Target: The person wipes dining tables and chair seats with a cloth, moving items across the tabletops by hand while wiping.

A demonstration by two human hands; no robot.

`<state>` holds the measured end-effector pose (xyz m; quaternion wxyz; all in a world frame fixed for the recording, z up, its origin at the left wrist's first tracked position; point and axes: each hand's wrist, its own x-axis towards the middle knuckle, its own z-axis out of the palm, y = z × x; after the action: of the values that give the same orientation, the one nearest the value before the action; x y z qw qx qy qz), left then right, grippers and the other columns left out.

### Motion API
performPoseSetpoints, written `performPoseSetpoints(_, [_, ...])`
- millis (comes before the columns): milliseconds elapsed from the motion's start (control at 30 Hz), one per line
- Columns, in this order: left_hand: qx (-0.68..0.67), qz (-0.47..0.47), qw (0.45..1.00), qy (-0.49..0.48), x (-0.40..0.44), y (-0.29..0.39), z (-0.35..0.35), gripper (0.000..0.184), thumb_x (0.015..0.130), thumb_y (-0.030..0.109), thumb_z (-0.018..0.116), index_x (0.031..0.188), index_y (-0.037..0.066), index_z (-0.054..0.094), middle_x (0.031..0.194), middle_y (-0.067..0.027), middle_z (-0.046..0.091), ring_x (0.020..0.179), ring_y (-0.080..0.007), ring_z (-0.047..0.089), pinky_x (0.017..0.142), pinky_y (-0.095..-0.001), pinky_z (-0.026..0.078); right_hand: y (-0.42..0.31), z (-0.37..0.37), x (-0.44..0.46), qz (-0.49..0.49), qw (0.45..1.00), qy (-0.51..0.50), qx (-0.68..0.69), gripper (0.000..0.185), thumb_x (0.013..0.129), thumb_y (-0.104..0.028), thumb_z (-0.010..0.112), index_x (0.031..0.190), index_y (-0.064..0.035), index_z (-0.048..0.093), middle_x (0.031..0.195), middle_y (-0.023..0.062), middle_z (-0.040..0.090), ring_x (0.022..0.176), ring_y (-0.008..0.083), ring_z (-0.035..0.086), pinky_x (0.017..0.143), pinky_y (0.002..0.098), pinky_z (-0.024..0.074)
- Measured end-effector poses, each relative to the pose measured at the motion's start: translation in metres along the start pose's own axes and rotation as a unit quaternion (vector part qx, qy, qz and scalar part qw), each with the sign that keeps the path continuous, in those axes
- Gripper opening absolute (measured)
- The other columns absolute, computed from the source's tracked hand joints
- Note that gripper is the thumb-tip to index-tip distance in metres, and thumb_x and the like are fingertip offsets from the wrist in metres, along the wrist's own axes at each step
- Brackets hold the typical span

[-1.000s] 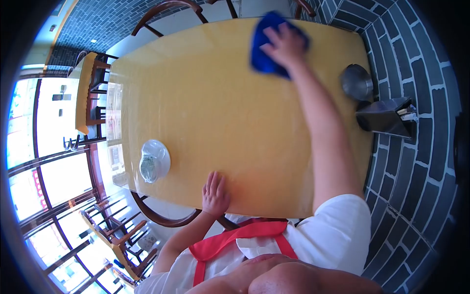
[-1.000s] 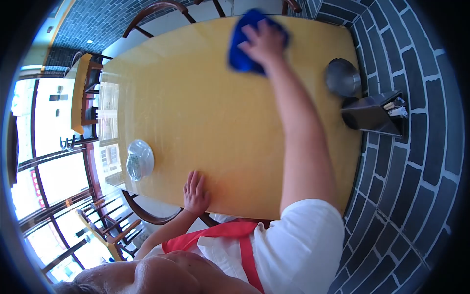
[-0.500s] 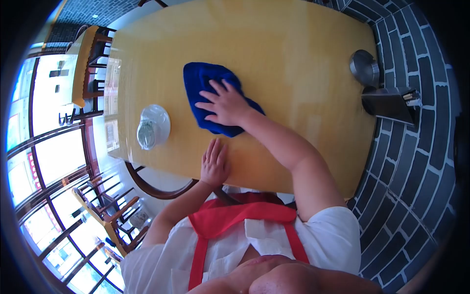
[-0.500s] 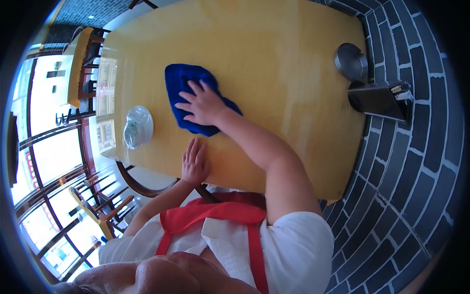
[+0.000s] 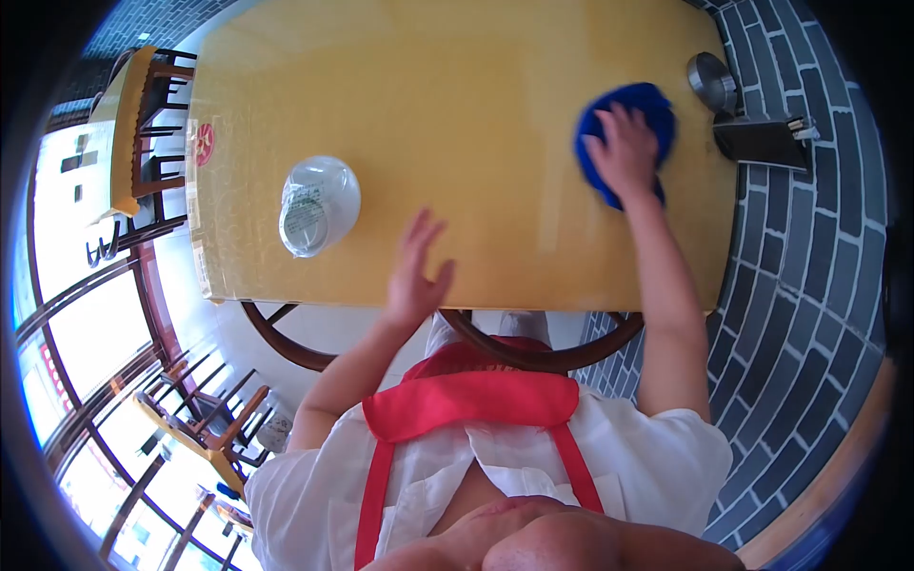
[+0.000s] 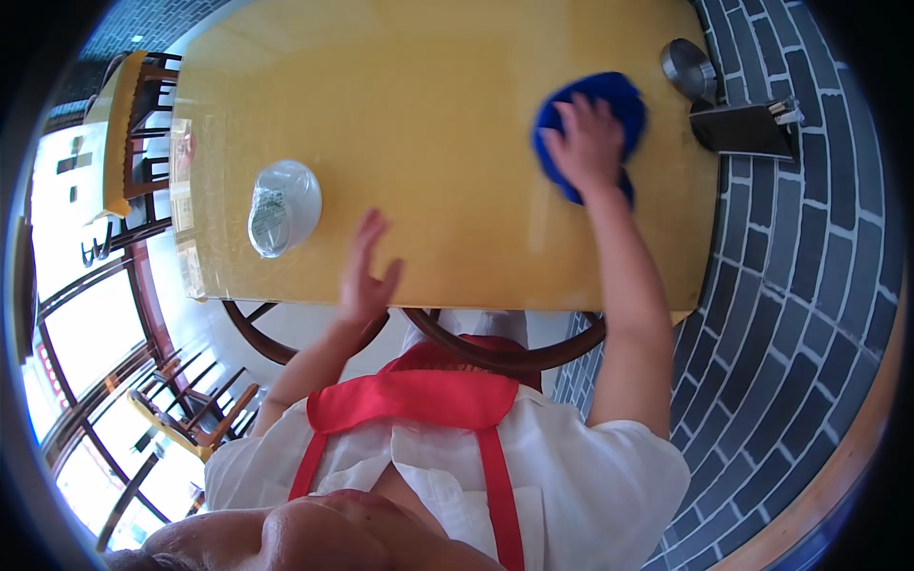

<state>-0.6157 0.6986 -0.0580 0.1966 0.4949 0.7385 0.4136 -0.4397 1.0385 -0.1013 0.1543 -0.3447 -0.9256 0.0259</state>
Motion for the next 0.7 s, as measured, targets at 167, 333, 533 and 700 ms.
performPoseSetpoints(167, [0.298, -0.074, 0.918, 0.25, -0.008, -0.099, -0.148, 0.069, 0.08, 0.012, 0.073, 0.14, 0.002, 0.039, 0.134, -0.0199, 0.049, 0.122, -0.0346, 0.049, 0.103, -0.0421, 0.039, -0.228, 0.025, -0.008, -0.181, 0.972, -0.05, 0.142, 0.043, 0.077, -0.04, 0.067, 0.113, -0.0166, 0.063, 0.128, 0.009, 0.055, 0.124, 0.0364, 0.044, 0.101, 0.0536, 0.0334])
performPoseSetpoints(333, [-0.194, -0.418, 0.88, 0.116, 0.001, -0.15, -0.197, 0.078, 0.088, 0.03, 0.069, 0.148, 0.003, 0.026, 0.14, -0.0157, 0.044, 0.125, -0.0249, 0.047, 0.098, -0.0413, 0.043, -0.289, 0.025, -0.069, -0.222, 0.937, -0.125, 0.239, 0.048, 0.08, -0.038, 0.066, 0.123, -0.0183, 0.059, 0.135, 0.0073, 0.053, 0.129, 0.0335, 0.043, 0.108, 0.0533, 0.0301])
performPoseSetpoints(533, [-0.315, -0.402, 0.86, -0.021, 0.014, -0.163, -0.189, 0.076, 0.086, 0.018, 0.071, 0.146, -0.001, 0.028, 0.126, -0.0131, 0.054, 0.112, -0.0204, 0.057, 0.088, -0.0387, 0.05, -0.097, -0.003, -0.118, 0.085, 0.996, -0.01, -0.014, 0.046, 0.084, -0.039, 0.063, 0.126, -0.0215, 0.058, 0.134, 0.0117, 0.054, 0.123, 0.037, 0.048, 0.101, 0.0564, 0.0344])
performPoseSetpoints(700, [-0.343, -0.375, 0.859, 0.066, 0.01, -0.146, -0.17, 0.072, 0.083, 0.009, 0.072, 0.142, -0.002, 0.032, 0.117, -0.0125, 0.058, 0.106, -0.0204, 0.06, 0.086, -0.0353, 0.052, -0.046, 0.021, -0.086, 0.311, 0.933, 0.026, -0.18, 0.051, 0.089, -0.051, 0.053, 0.128, -0.018, 0.054, 0.139, 0.0109, 0.048, 0.127, 0.0381, 0.043, 0.095, 0.0597, 0.0377])
